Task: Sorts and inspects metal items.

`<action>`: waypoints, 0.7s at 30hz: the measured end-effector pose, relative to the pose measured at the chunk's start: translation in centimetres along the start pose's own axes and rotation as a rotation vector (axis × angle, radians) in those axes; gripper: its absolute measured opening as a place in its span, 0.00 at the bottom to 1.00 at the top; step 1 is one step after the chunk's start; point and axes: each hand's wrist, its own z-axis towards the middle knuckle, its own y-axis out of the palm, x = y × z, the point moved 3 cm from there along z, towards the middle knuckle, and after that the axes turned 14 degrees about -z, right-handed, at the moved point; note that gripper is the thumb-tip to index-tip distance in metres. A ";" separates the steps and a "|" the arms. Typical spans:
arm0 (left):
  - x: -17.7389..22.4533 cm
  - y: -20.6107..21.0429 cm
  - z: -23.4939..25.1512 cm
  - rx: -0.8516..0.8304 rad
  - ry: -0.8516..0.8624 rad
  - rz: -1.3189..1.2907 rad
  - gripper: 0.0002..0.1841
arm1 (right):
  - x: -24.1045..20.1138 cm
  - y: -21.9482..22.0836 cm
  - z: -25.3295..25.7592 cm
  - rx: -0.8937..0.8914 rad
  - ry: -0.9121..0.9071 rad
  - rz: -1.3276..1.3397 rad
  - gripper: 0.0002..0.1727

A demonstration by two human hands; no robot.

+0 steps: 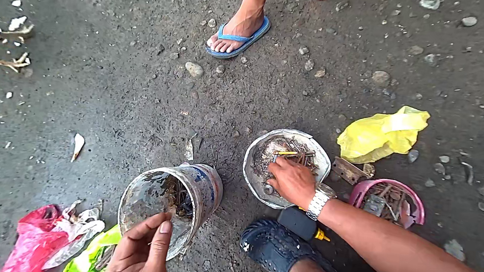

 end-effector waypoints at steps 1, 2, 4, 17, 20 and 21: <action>0.2 0.6 -0.1 -0.020 -0.002 -0.007 0.07 | -0.5 0.4 0.3 0.039 -0.033 0.005 0.15; 0.3 1.1 -0.2 -0.029 -0.004 -0.008 0.07 | -0.8 0.8 0.7 0.053 -0.057 0.004 0.15; 0.5 2.0 -0.4 -0.044 0.003 -0.012 0.07 | -1.4 1.4 1.6 0.050 -0.075 -0.004 0.15; -1.3 5.2 -1.9 -0.078 -0.155 -0.139 0.07 | -0.3 -0.9 -0.3 -0.298 0.188 1.134 0.09; -1.0 6.2 -2.1 -0.087 -0.166 -0.050 0.09 | -0.4 -2.6 -2.3 -0.353 0.026 1.236 0.09; -0.6 6.6 -2.2 -0.142 -0.168 -0.006 0.12 | -0.7 -3.7 -3.1 -0.349 -0.088 1.180 0.11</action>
